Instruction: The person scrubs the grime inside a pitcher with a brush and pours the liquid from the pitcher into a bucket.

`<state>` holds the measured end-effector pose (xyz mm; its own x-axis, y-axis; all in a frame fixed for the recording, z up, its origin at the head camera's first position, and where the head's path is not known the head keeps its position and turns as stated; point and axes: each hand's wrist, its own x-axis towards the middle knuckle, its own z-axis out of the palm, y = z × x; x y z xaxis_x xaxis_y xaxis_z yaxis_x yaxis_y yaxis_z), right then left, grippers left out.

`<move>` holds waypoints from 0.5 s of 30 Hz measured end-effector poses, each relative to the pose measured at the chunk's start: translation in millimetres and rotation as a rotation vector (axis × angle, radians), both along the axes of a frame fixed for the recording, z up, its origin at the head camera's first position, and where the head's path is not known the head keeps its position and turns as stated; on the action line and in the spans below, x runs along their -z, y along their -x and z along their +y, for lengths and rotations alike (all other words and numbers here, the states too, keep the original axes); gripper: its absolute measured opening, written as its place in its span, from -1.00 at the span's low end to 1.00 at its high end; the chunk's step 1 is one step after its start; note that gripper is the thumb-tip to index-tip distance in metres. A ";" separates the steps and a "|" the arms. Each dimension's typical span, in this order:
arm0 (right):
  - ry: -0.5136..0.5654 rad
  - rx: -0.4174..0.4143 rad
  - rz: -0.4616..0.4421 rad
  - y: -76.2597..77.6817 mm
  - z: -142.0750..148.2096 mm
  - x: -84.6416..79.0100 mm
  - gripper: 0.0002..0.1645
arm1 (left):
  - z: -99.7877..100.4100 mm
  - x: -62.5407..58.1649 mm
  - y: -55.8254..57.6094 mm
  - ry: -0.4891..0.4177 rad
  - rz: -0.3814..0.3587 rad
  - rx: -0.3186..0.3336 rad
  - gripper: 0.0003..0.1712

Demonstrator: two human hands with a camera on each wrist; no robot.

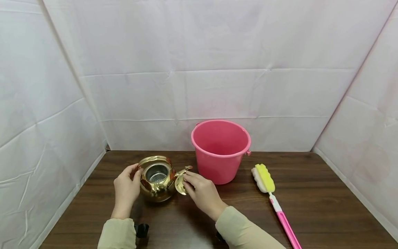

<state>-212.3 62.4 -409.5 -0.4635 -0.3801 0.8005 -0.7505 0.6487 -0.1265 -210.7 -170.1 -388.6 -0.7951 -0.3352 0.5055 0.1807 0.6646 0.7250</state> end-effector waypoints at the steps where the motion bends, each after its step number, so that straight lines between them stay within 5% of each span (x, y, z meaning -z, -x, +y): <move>1: -0.001 0.006 -0.002 0.1 1.4 0.1 -0.71 | 0.4 -0.4 0.4 -0.001 0.000 0.001 -0.76; 15: 0.031 0.009 -0.024 -0.2 12.7 4.8 -0.68 | -0.7 1.7 -0.4 -0.002 -0.002 -0.006 -0.75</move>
